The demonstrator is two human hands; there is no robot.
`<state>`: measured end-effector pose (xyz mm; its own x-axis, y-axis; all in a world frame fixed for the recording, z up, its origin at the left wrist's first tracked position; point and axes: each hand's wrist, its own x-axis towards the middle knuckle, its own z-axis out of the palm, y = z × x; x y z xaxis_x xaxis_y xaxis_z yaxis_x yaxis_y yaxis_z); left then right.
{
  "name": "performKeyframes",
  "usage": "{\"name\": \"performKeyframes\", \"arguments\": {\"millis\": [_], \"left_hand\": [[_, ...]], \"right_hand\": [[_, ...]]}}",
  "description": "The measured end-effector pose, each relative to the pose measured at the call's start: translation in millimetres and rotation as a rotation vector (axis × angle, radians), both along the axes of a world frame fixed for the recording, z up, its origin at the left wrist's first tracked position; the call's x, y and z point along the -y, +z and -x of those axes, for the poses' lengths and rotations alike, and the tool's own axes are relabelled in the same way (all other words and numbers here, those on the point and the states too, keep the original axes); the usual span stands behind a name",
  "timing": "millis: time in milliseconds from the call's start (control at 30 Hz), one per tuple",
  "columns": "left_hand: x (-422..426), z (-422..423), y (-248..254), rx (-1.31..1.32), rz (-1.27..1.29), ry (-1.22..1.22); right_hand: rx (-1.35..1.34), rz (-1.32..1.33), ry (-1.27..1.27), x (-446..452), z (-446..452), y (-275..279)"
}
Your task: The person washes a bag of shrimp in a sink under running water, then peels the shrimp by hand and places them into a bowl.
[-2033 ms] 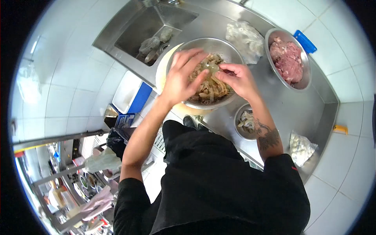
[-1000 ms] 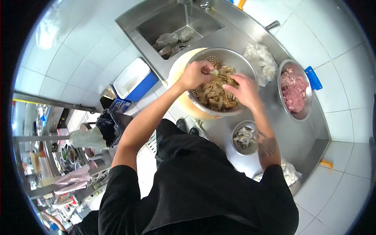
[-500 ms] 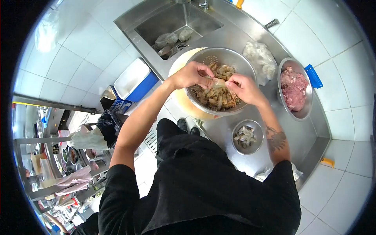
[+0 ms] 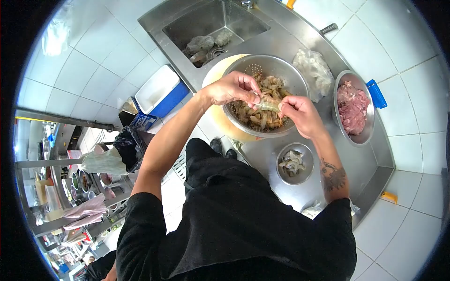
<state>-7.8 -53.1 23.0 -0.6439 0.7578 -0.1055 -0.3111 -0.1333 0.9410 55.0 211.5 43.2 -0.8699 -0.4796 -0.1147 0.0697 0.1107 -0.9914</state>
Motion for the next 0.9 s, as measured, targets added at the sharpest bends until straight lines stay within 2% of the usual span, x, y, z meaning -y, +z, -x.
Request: {"name": "performKeyframes", "arguments": {"millis": [167,333,433,467,567,600,633,667,700,733,833,867,900], "left_hand": [[-7.5,-0.3,-6.8,0.04,-0.184,-0.021],[-11.3,4.5,3.1,-0.037,-0.079,-0.079],[14.0,12.2,-3.3,-0.04,0.007,0.017],[24.9,14.1,-8.1,-0.049,0.032,0.011],[25.0,7.5,-5.7,-0.037,0.083,0.049],[19.5,5.9,-4.7,-0.057,0.091,0.018],[11.5,3.2,1.0,-0.114,0.113,-0.02],[4.7,2.0,2.2,-0.143,0.134,-0.028],[-0.9,-2.2,1.7,-0.166,0.155,-0.03],[-8.0,-8.3,6.5,-0.163,0.149,-0.005],[-18.0,-22.1,10.8,-0.334,0.15,0.046],[-16.3,-24.1,17.2,-0.747,0.418,0.073],[-18.1,-29.7,26.4,-0.881,0.456,0.099]], "right_hand": [[0.001,0.111,-0.08,-1.0,-2.8,6.6],[0.02,0.106,-0.153,-12.1,-4.4,3.5],[-0.066,0.214,-0.474,-30.7,-12.6,17.7],[-0.117,0.228,-0.433,-46.3,-9.5,15.3],[-0.294,-0.511,-0.329,-35.0,5.0,7.5],[-0.502,-0.734,-0.309,-30.1,8.8,-16.4],[-0.494,-0.638,-0.353,-13.7,8.9,-26.2],[-0.197,-0.332,-0.241,3.6,5.7,-18.5],[0.117,-0.098,-0.252,19.1,1.3,-8.1],[0.265,0.169,-0.236,28.0,-1.2,-6.0],[0.292,0.28,-0.281,36.4,8.6,-14.5],[0.315,0.294,-0.286,35.0,11.5,-14.5],[0.338,0.306,-0.291,32.6,13.8,-13.9]]}}
